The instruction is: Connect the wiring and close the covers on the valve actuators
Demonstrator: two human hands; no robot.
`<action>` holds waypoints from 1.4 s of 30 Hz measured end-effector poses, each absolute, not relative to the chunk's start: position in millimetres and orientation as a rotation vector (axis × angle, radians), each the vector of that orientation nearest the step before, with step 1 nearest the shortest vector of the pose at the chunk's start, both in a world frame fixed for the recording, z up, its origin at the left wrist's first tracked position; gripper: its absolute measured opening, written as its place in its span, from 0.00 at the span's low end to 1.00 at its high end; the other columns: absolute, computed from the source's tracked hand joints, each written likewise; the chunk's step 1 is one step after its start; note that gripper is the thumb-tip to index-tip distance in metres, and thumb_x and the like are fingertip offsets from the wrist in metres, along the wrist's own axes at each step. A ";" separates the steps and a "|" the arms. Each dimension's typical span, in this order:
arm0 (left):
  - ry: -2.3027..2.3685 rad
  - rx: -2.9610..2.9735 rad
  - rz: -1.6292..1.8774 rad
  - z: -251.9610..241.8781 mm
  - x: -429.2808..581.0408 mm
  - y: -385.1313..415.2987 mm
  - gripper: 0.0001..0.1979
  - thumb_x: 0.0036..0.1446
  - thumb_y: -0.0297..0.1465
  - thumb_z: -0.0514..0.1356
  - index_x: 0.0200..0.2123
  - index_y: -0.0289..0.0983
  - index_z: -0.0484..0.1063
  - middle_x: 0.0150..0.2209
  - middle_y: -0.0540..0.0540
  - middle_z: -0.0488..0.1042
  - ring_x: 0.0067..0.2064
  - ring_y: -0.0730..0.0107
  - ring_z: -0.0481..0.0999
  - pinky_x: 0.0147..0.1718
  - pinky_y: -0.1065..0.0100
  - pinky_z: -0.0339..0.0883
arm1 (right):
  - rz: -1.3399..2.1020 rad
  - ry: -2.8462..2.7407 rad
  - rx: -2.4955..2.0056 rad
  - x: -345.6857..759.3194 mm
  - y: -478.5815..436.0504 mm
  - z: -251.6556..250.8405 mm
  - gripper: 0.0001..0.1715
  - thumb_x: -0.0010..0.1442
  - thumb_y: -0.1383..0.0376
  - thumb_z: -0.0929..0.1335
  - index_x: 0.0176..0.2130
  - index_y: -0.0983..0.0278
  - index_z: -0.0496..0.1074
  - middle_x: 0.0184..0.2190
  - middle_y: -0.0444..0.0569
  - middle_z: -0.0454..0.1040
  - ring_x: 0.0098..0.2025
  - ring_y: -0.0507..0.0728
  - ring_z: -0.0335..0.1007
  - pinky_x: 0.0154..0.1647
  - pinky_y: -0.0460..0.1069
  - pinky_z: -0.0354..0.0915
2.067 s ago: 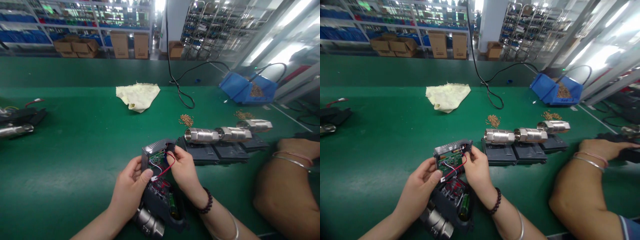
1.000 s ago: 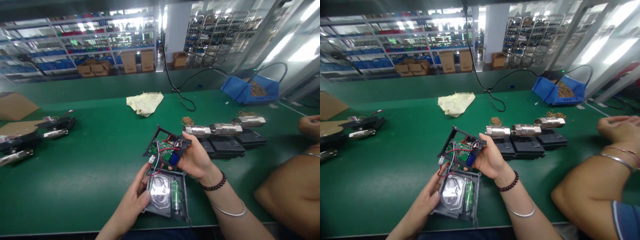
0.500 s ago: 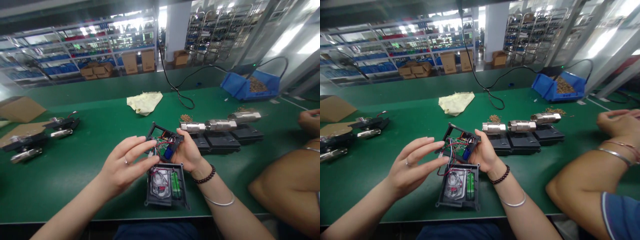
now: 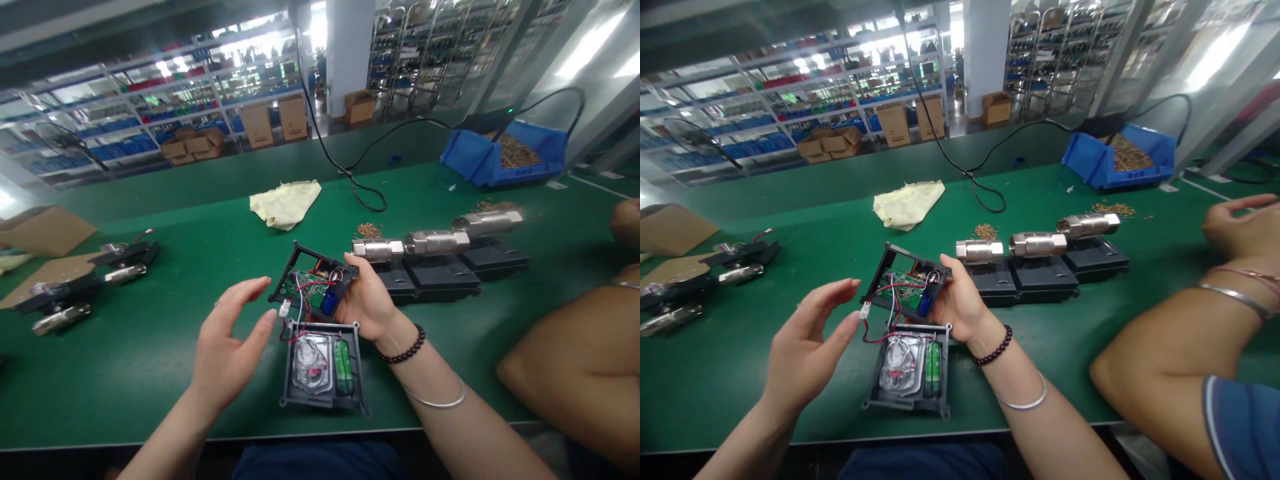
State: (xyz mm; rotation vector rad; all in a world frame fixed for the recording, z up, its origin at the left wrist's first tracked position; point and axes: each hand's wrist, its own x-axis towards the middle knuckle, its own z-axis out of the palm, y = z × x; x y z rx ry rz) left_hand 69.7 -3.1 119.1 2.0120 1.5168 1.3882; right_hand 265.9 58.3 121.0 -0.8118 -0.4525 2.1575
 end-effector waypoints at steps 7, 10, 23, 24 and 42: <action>1.556 1.560 1.247 105.3 75.7 7.5 0.25 0.59 0.47 0.53 0.48 0.35 0.73 0.39 0.42 0.78 0.37 0.62 0.77 0.38 0.63 0.70 | 2.124 -0.584 -0.777 268.2 57.3 115.6 0.30 0.58 0.45 0.58 0.40 0.64 0.74 0.30 0.53 0.79 0.39 0.62 0.77 0.45 0.61 0.70; 1.505 1.645 1.229 113.1 82.4 21.2 0.26 0.57 0.51 0.53 0.43 0.35 0.75 0.31 0.45 0.76 0.30 0.65 0.72 0.32 0.66 0.66 | 2.076 -0.671 -0.787 271.4 57.0 113.4 0.29 0.55 0.44 0.61 0.35 0.64 0.75 0.29 0.52 0.79 0.39 0.63 0.77 0.44 0.60 0.71; 1.517 1.266 1.487 93.0 125.4 15.1 0.33 0.56 0.61 0.42 0.22 0.38 0.65 0.21 0.48 0.69 0.27 0.66 0.69 0.25 0.68 0.63 | 1.735 -0.971 -0.717 293.6 32.0 117.4 0.32 0.60 0.40 0.58 0.42 0.61 0.74 0.41 0.50 0.78 0.36 0.57 0.78 0.41 0.52 0.72; 1.502 1.212 1.488 92.5 126.9 14.6 0.34 0.56 0.61 0.43 0.22 0.37 0.67 0.21 0.47 0.70 0.29 0.63 0.72 0.27 0.67 0.65 | 1.635 -0.955 -0.732 296.2 24.3 116.6 0.31 0.62 0.42 0.58 0.43 0.61 0.74 0.42 0.50 0.78 0.37 0.56 0.78 0.43 0.52 0.72; 1.503 0.824 1.451 89.0 135.8 8.0 0.36 0.54 0.63 0.43 0.22 0.37 0.70 0.19 0.47 0.71 0.23 0.65 0.71 0.25 0.66 0.64 | 0.574 -1.614 -0.989 277.9 -75.3 79.7 0.18 0.69 0.67 0.57 0.58 0.61 0.55 0.55 0.50 0.68 0.62 0.54 0.59 0.68 0.54 0.49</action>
